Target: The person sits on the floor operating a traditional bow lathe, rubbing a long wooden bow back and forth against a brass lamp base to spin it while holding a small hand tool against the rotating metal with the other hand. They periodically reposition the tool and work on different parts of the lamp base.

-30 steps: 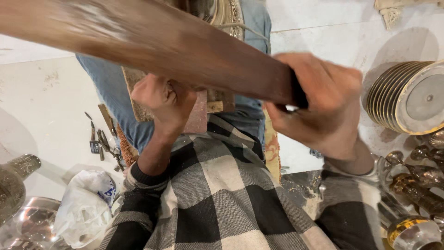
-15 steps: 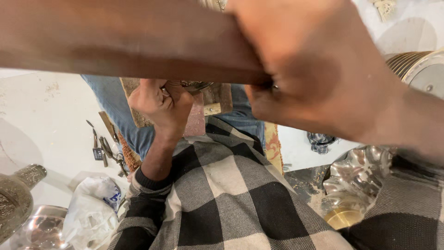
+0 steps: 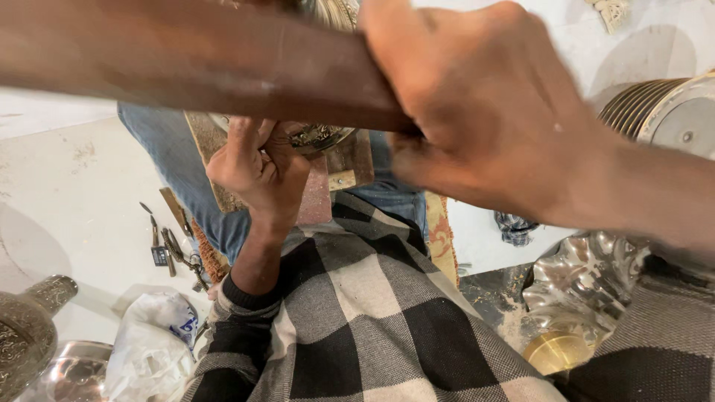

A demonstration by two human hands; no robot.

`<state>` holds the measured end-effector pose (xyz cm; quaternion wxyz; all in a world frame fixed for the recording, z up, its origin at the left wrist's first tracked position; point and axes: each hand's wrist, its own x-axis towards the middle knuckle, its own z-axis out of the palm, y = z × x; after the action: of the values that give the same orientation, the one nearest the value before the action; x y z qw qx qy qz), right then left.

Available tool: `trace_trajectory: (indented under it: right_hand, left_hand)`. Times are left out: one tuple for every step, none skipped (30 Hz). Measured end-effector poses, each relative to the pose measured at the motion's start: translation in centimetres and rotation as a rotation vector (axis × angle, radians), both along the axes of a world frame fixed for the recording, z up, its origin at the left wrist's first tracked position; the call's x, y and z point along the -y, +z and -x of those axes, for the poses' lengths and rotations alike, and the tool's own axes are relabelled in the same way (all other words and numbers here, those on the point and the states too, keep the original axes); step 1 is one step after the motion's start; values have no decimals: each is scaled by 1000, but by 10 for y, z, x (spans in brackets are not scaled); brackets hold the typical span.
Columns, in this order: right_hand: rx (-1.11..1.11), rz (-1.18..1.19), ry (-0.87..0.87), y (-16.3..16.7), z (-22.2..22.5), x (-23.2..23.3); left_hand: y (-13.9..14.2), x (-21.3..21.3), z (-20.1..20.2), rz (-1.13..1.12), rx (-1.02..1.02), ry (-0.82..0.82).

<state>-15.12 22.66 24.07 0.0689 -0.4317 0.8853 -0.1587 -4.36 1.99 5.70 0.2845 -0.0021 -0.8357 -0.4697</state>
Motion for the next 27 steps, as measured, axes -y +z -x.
trace_trajectory:
  right_hand:
    - [-7,-68,14,6,1,4]
    - [-15,-136,25,13,3,8]
    - [-25,-204,32,18,5,11]
    - [-20,-92,25,20,5,17]
    - [-12,19,21,20,5,21]
    - [-4,131,17,21,5,21]
    - [-9,-55,11,18,4,21]
    - [-17,-239,4,16,3,19]
    - [-23,-423,-6,14,1,15]
    - [-48,-223,-6,9,0,13]
    - [-69,-25,-2,4,-1,10]
    - [-89,172,5,0,-3,7]
    - [-75,-9,6,-1,-4,4]
    - [-66,-187,9,-2,-4,1]
    - [-55,-364,11,-3,-4,1]
    - [-48,-196,-1,-4,-4,0]
    - [-38,-31,-13,-3,-3,2]
    - [-28,132,-22,-3,-2,3]
    - [-36,-19,-15,-1,-2,4]
    - [-49,-166,-5,-2,-1,5]
    - [-61,-311,5,-1,-1,6]
    - [-29,-181,-19,-2,-1,7]
    - [5,-54,-40,-4,-2,8]
    - [39,73,-58,-6,-3,7]
    - [-8,-61,-47,-8,-4,5]
    - [-57,-194,-35,-9,-6,2]
    - [-108,-326,-26,-10,-7,-2]
  left_hand:
    - [1,0,0,22,12,18]
    - [2,0,0,45,21,32]
    - [2,0,0,66,29,43]
    - [3,0,0,48,39,35]
    - [4,0,-1,29,51,28]
    - [4,0,-1,10,64,23]
    - [4,0,-2,45,59,45]
    - [4,0,-1,81,51,67]
    - [3,1,-1,119,44,85]
    - [2,1,-1,89,33,63]
    - [2,1,-1,58,26,44]
    - [1,1,-2,25,21,26]
    - [0,2,-2,53,40,49]
    - [-1,2,-1,80,55,72]
    - [-1,3,-1,108,70,93]
    - [-2,3,-1,89,54,63]
    - [-2,4,-1,65,42,32]
    - [-3,5,-1,39,31,2]
    - [-3,5,-1,48,15,2]
    - [-4,5,0,59,-4,5]
    - [-5,6,1,73,-24,7]
    - [-5,6,0,59,-7,-5]
    - [-5,7,0,43,12,-16]
    - [-6,7,0,27,33,-25]
    - [-6,7,0,52,15,-22]
    - [-6,8,0,80,-4,-18]
    - [-7,8,0,108,-25,-17]
